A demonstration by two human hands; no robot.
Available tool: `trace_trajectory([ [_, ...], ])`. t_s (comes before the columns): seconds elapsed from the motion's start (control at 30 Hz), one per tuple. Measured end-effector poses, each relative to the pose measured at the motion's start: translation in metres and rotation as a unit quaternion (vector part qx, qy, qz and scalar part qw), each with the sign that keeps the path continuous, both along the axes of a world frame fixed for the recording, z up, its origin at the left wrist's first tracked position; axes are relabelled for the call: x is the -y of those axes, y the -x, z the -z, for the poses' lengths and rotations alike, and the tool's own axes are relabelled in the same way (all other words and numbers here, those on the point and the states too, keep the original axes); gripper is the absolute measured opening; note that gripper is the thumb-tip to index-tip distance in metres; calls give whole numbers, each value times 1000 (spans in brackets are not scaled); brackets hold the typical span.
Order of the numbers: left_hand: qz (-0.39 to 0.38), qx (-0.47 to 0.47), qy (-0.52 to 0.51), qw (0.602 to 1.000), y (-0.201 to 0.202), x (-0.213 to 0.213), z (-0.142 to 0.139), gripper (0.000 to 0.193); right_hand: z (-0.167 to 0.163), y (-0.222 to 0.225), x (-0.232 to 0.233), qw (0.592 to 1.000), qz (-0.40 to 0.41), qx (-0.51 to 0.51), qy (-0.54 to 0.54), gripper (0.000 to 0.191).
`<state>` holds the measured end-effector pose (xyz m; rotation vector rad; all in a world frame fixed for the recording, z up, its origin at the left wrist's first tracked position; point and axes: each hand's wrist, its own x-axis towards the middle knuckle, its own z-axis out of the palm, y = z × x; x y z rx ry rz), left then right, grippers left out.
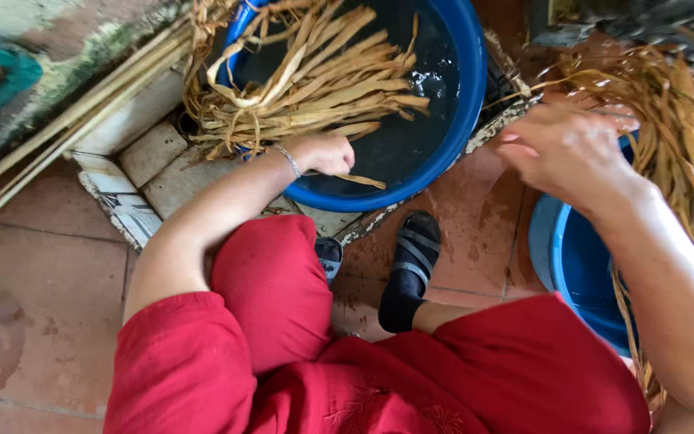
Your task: The person sits on the floor and repeatedly pulls long, dry, tan-colored fiber strips from a blue basin of water. They separate the strips by hand, wring out excess water, and place them into a second blue basin. The process is continuous and repetitive throughout the clip.
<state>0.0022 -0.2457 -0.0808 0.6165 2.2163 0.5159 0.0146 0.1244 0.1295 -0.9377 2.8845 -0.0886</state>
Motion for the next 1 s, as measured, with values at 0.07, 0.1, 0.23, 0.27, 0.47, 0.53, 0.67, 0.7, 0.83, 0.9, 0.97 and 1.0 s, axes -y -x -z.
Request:
trace_trajectory([
  [0.07,49,14,-46,998,-4,-14,48,26,22,17,23,998,-18,40,-54,27],
  [0.1,73,-53,-40,995,-8,-21,68,24,33,24,33,997,-21,63,-37,26],
  [0.23,114,-194,-26,974,-23,-39,106,26,77,42,63,986,-20,162,-23,23],
  [0.27,111,-196,-23,974,-24,-39,110,29,86,43,67,981,-18,189,-32,23],
  [0.47,-139,85,-194,967,21,-51,69,14,120,39,70,968,-5,220,118,46],
  [0.53,-215,149,-468,844,28,-66,41,16,125,38,70,930,126,297,178,63],
  [0.67,-284,164,-486,810,40,-77,-24,20,124,37,76,735,335,395,438,58],
  [0.7,-282,157,-488,811,42,-80,-39,18,121,37,79,720,323,388,477,55],
  [0.83,-227,108,-428,868,56,-100,-85,21,98,38,87,666,272,357,596,49],
  [0.9,-229,113,-438,862,65,-106,-103,25,82,39,89,637,250,357,636,46],
  [0.97,-228,120,-418,871,78,-112,-119,31,68,43,88,603,221,367,673,47],
  [1.0,-225,127,-394,882,85,-115,-127,35,62,45,87,600,221,347,686,47],
])
